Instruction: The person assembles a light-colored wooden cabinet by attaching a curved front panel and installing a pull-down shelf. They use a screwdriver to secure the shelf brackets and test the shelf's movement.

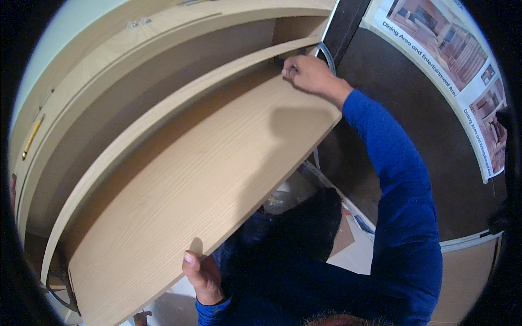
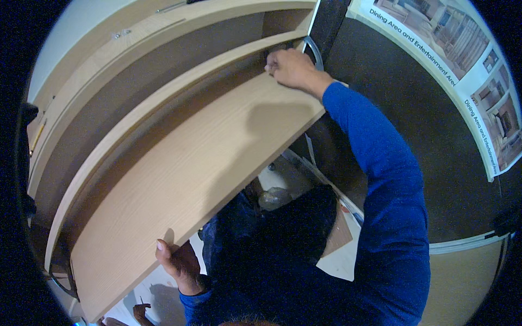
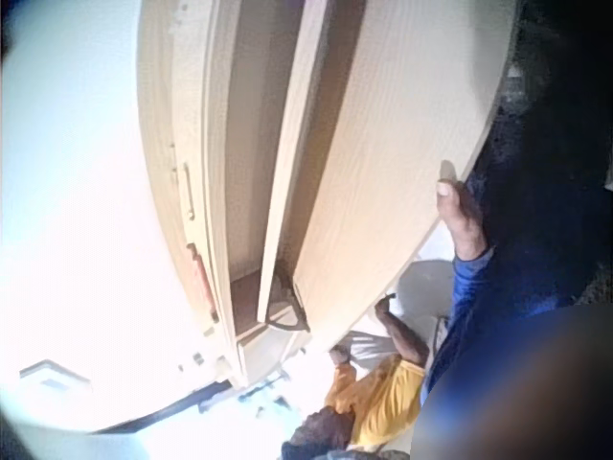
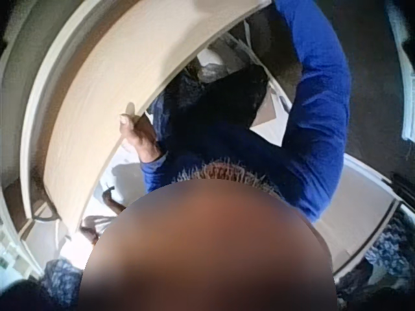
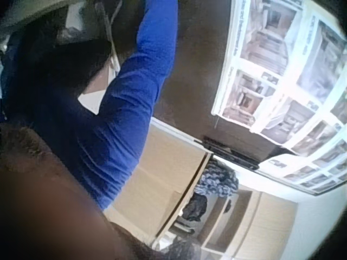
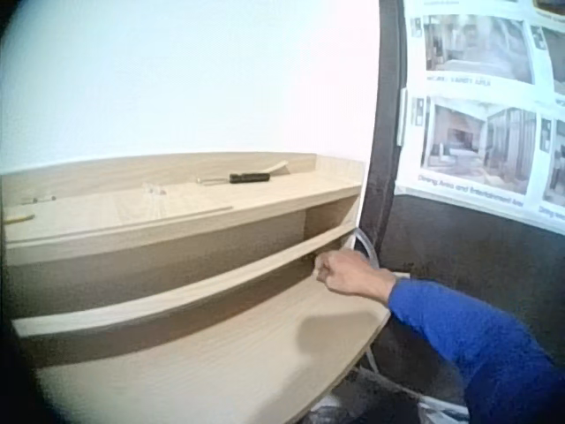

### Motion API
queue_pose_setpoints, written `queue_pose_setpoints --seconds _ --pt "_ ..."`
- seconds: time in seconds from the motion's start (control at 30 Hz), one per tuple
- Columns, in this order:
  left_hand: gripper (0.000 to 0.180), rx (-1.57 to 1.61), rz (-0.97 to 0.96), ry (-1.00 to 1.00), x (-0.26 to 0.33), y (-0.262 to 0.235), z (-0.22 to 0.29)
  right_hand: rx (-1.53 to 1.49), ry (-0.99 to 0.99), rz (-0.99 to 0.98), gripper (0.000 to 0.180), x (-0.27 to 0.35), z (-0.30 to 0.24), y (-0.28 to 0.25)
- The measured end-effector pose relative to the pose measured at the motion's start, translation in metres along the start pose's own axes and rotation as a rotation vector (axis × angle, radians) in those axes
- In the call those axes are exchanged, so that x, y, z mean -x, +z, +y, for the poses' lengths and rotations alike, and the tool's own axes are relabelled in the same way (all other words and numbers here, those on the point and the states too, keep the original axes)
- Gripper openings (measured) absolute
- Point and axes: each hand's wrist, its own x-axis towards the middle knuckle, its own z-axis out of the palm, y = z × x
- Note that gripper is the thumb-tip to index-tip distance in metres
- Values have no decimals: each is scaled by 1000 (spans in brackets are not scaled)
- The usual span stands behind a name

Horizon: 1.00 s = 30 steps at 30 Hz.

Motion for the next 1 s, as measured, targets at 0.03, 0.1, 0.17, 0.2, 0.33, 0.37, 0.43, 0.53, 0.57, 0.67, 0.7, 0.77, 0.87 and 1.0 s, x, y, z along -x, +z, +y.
queue_pose_setpoints --seconds 0.03,0.1,0.17,0.2,0.33,0.37,0.43,0.53,0.57,0.67,0.7,0.77,0.87,1.0 --pt "72 -5 3 15 2 -1 1 -50 -33 -7 31 5 -15 -7" --pt "75 -14 36 32 3 1 2 -124 -59 -53 31 21 -53 -23" --pt "76 -19 15 -3 6 3 4 -228 -100 4 33 39 -85 -47" --pt "76 -22 6 0 6 4 6 -279 -117 10 30 49 -98 -62" --pt "81 -39 42 -57 8 8 9 -478 -414 209 24 38 -132 -117" --pt "80 -50 22 -45 7 8 10 -509 -451 245 24 27 -140 -122" --pt "79 -53 16 -57 6 8 10 -568 -532 321 23 -7 -156 -132" --pt "75 -9 -14 -22 6 8 9 -311 -634 418 26 -54 -177 -137" --pt "75 -48 19 -55 7 7 9 -335 -619 406 23 -69 -186 -136" --pt "76 -62 51 -85 6 10 10 -358 -620 437 19 -105 -212 -126" --pt "75 -72 81 -102 5 11 12 -332 -650 499 17 -113 -219 -122" --pt "74 -65 88 -64 3 13 14 -311 -666 494 16 -124 -228 -122" --pt "68 -96 -16 -82 6 9 18 -368 -578 273 21 -107 -226 -128" --pt "62 -4 -139 -97 9 -21 8 -602 -517 378 23 2 -197 -131"
